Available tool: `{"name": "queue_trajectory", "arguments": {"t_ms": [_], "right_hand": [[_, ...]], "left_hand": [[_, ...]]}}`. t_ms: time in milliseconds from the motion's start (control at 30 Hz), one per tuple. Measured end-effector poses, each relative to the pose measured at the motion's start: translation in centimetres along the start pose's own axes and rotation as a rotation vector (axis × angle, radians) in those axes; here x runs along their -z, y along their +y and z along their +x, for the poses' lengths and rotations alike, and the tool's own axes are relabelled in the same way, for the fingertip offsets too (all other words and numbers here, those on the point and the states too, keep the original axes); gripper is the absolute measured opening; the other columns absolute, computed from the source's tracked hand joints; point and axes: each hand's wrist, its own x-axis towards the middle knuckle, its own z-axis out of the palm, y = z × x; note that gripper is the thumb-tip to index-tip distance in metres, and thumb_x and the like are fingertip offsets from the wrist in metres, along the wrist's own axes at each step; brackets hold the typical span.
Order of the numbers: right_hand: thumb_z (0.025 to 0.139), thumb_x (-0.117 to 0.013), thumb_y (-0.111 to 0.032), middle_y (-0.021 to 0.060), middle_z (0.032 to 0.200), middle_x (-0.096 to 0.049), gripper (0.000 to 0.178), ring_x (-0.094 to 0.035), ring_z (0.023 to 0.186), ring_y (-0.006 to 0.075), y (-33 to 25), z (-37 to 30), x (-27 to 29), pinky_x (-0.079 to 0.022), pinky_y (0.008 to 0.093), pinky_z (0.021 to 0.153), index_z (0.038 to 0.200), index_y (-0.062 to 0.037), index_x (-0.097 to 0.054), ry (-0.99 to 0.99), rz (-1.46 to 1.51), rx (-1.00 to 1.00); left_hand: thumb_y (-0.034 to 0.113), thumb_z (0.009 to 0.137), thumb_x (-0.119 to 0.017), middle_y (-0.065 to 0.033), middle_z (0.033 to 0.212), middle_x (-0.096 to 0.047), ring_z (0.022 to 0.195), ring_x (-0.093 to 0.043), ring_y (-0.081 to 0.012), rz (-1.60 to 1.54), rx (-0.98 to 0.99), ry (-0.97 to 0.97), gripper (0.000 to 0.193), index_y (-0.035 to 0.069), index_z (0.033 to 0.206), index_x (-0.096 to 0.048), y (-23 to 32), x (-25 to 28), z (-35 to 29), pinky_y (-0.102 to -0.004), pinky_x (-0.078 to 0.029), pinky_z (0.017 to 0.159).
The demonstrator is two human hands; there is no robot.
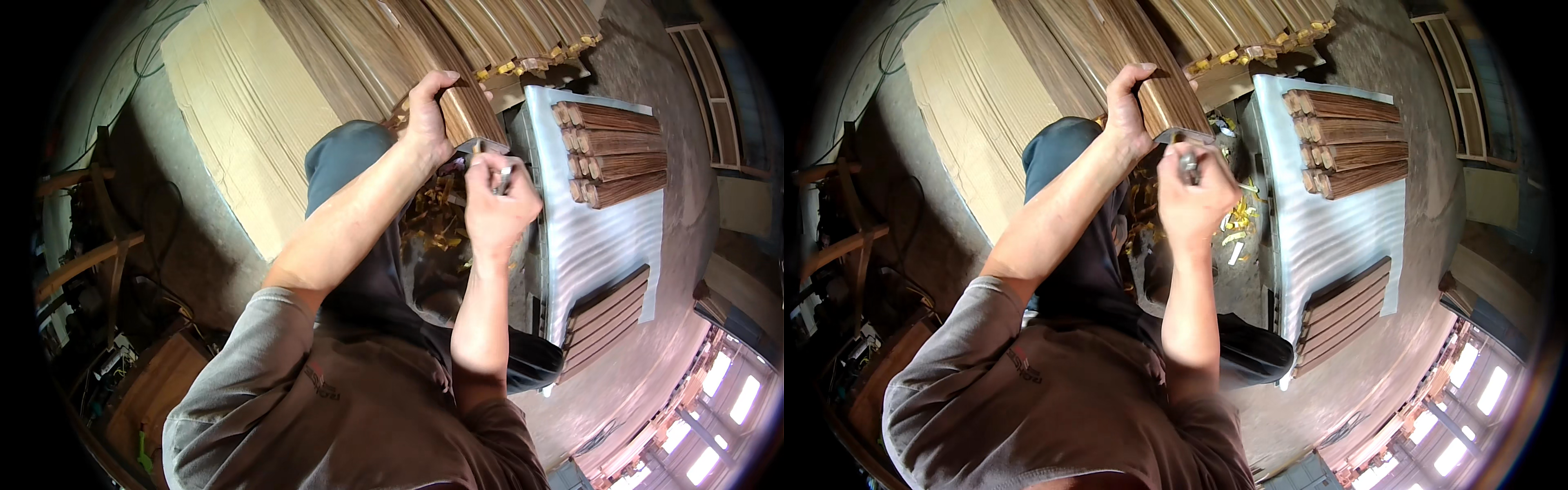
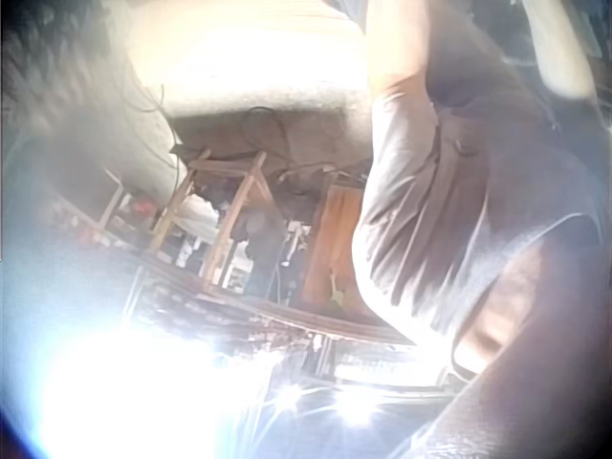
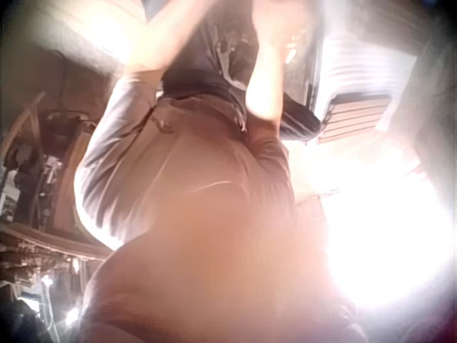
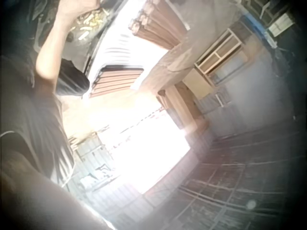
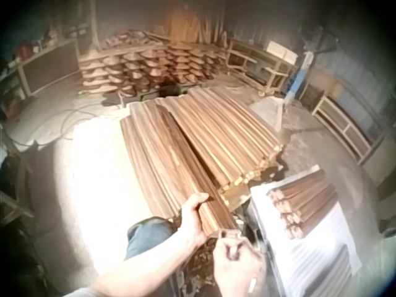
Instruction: The person is sitting on the floor in a workshop, using a carving knife to remove yellow material from the ends of long, grooved wooden pieces. They repeatedly pick up a piece, carve the end, and place it on a white sheet next to other finished pieces.
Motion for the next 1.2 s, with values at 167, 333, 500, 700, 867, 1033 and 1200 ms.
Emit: {"name": "queue_trajectory", "arguments": {"t_ms": [167,333,500,700,867,1033,1200], "right_hand": [[0.061,-0.07,0.005,0.005,0.077,-0.063,0.022,-0.062,0.07,0.0242,2.5,-1.4,0.1,-0.051,0.0357,0.061,0.078,-0.0062,-0.062,-0.192,-0.219,0.509],[0.07,-0.074,-0.004,0.0052,0.089,-0.063,0.014,-0.064,0.072,0.0267,8.4,-5.8,1.3,-0.053,0.0386,0.062,0.075,-0.0074,-0.062,-0.423,-0.448,0.327],[0.08,-0.081,-0.018,0.0129,0.071,-0.07,0.023,-0.067,0.061,0.0211,13.3,-7.1,4.3,-0.053,0.0335,0.063,0.081,0.0006,-0.068,-0.205,-0.359,-0.265],[0.083,-0.074,-0.002,0.0135,0.097,-0.071,0.038,-0.068,0.079,0.015,12.2,-2.4,5.3,-0.054,0.0306,0.072,0.119,0.0024,-0.062,-0.155,-0.072,-0.203],[0.081,-0.083,-0.018,0.0111,0.113,-0.067,0.044,-0.066,0.086,0.0168,7.5,0.8,4.3,-0.053,0.0285,0.073,0.118,0.0001,-0.067,-0.293,-0.045,-0.387],[0.066,-0.087,-0.029,0.0148,0.094,-0.068,0.052,-0.067,0.074,0.0339,3.3,2.6,-0.3,-0.054,0.0433,0.068,0.109,-0.0035,-0.069,-0.176,-0.409,0.193],[0.066,-0.085,-0.022,0.0112,0.081,-0.065,0.04,-0.065,0.067,0.0309,-0.8,1.4,3.3,-0.055,0.0377,0.061,0.097,-0.0024,-0.069,-0.158,-0.346,0.232]], "left_hand": [[0.034,0.085,-0.064,-0.019,0.092,-0.066,0.089,-0.068,-0.0315,0.078,0.005,0.044,0.044,-0.004,0.107,-0.058,0.2,0.2,-0.5,-0.0471,-0.058,0.081],[0.03,0.088,-0.068,-0.017,0.093,-0.065,0.088,-0.068,-0.0291,0.026,-0.005,-0.012,0.042,-0.002,0.111,-0.054,1.0,-1.2,-0.9,-0.0466,-0.059,0.08],[0.023,0.087,-0.072,-0.0097,0.092,-0.066,0.083,-0.065,-0.0213,0.276,-0.033,0.106,0.03,0.002,0.107,-0.064,0.8,0.0,-0.3,-0.0364,-0.056,0.073],[0.03,0.082,-0.078,-0.016,0.104,-0.069,0.093,-0.068,-0.026,0.315,-0.038,0.128,0.05,-0.006,0.114,-0.061,0.9,-0.6,-1.6,-0.0418,-0.057,0.08],[0.043,0.077,-0.083,-0.0173,0.118,-0.064,0.095,-0.067,-0.0236,0.432,-0.122,0.22,0.082,-0.01,0.129,-0.049,0.3,1.1,-0.3,-0.0392,-0.055,0.084],[0.044,0.084,-0.078,-0.0112,0.115,-0.067,0.108,-0.063,-0.0216,0.43,-0.065,0.08,0.056,0.002,0.119,-0.064,0.7,0.2,-0.8,-0.0378,-0.05,0.094],[0.07,0.078,-0.071,-0.0206,0.115,-0.062,0.113,-0.059,-0.0334,0.146,-0.072,0.048,0.082,0.003,0.123,-0.057,3.1,0.6,-0.4,-0.0564,-0.049,0.098]]}}
